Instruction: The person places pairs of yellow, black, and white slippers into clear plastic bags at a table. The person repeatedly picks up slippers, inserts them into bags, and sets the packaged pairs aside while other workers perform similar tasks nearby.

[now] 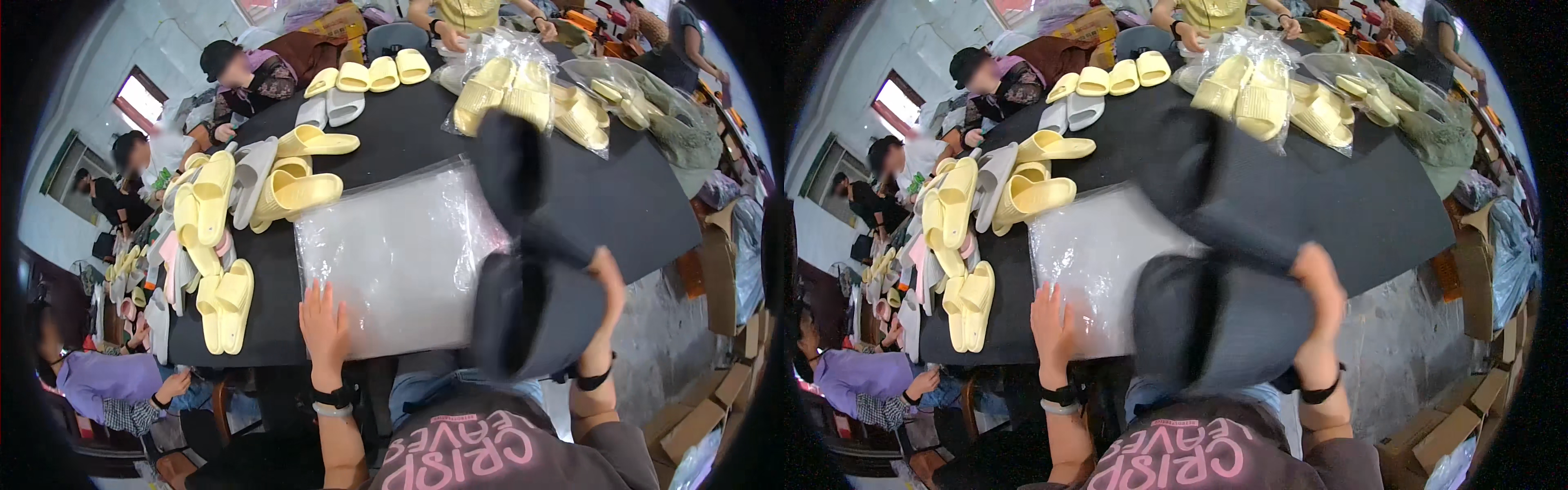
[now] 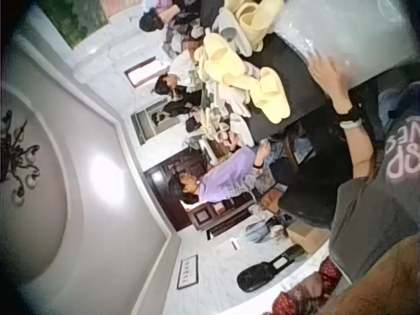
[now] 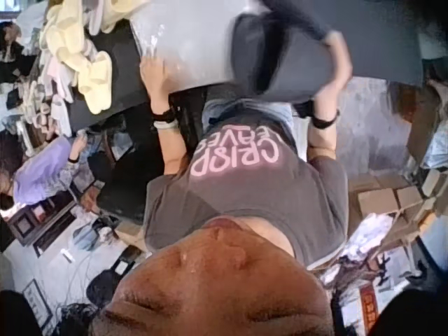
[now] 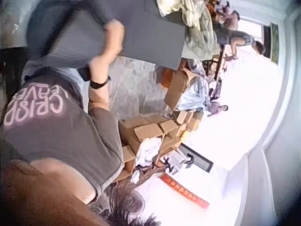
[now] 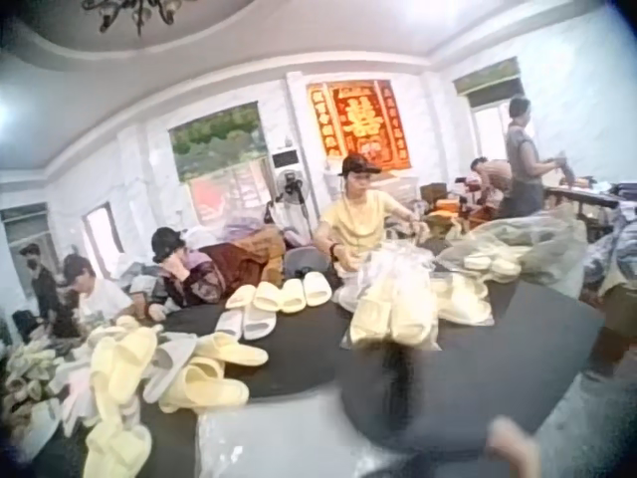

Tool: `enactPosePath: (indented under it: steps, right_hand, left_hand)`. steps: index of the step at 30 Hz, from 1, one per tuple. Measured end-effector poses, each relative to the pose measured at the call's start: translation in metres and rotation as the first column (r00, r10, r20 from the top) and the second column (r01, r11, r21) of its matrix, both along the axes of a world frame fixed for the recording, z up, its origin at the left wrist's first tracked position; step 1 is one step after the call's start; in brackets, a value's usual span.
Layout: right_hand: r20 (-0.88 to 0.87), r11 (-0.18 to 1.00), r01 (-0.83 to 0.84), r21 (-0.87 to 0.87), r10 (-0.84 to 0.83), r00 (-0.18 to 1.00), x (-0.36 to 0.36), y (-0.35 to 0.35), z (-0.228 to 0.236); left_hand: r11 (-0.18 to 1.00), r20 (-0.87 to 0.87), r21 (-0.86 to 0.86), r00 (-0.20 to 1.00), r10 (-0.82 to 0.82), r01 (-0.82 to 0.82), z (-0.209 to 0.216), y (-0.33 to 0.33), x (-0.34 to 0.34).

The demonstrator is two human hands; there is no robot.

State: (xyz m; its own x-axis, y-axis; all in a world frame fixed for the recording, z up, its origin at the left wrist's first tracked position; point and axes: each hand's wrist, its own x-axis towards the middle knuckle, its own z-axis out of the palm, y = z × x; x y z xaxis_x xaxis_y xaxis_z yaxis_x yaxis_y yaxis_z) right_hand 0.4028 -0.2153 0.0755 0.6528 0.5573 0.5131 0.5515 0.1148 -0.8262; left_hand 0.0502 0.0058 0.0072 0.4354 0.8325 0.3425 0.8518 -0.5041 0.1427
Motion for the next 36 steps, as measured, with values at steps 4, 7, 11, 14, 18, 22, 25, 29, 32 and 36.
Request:
enactPosePath:
  steps: [4, 7, 11, 14, 18, 22, 25, 29, 32, 36]
  right_hand:
    - [0.440, 0.823, -0.560, -0.092, 0.538, 0.719, -0.091, 0.055, 0.050]
    - [0.471, 0.740, -0.667, -0.090, 0.621, 0.626, -0.154, 0.089, 0.029]
    - [0.430, 0.698, -0.683, -0.216, 0.696, 0.575, -0.192, 0.124, -0.016]
    - [0.455, 0.804, -0.470, -0.364, 0.594, 0.664, -0.168, 0.144, -0.044]
    - [0.444, 0.906, -0.249, -0.342, 0.389, 0.807, -0.118, 0.162, -0.064]
    - [0.366, 0.899, -0.232, -0.370, 0.371, 0.853, -0.090, 0.162, -0.055]
    - [0.376, 0.897, -0.237, -0.373, 0.380, 0.845, -0.078, 0.135, -0.041]
    - [0.333, 0.909, -0.193, -0.370, 0.323, 0.886, -0.049, 0.091, -0.029]
    - [0.261, 0.920, -0.133, -0.368, 0.239, 0.935, -0.027, 0.070, -0.048]
    - [0.076, 0.919, -0.204, -0.338, 0.243, 0.967, -0.025, 0.062, -0.067]
  left_hand:
    - [0.992, -0.187, -0.114, 0.982, 0.033, -0.055, -0.021, 0.001, 0.000]
    - [0.998, -0.176, -0.065, 0.984, 0.001, -0.012, -0.041, -0.008, -0.009]
    - [1.000, -0.187, -0.005, 0.982, -0.007, 0.007, -0.062, -0.018, -0.031]
    - [0.997, -0.164, 0.052, 0.986, -0.042, 0.051, -0.071, 0.000, -0.021]
    - [0.995, 0.019, -0.096, 0.999, 0.026, -0.025, -0.031, -0.006, 0.005]
    - [0.995, -0.068, -0.069, 0.996, 0.062, -0.067, -0.034, -0.003, 0.004]
    - [0.989, -0.110, -0.119, 0.991, 0.076, -0.089, -0.036, 0.000, 0.000]
    - [0.977, 0.250, -0.212, 0.966, 0.065, -0.010, -0.021, 0.003, -0.013]
    - [0.990, 0.335, -0.119, 0.942, -0.036, 0.080, 0.042, -0.017, 0.013]
    - [0.916, 0.258, -0.089, 0.897, -0.358, 0.391, 0.094, -0.035, 0.082]
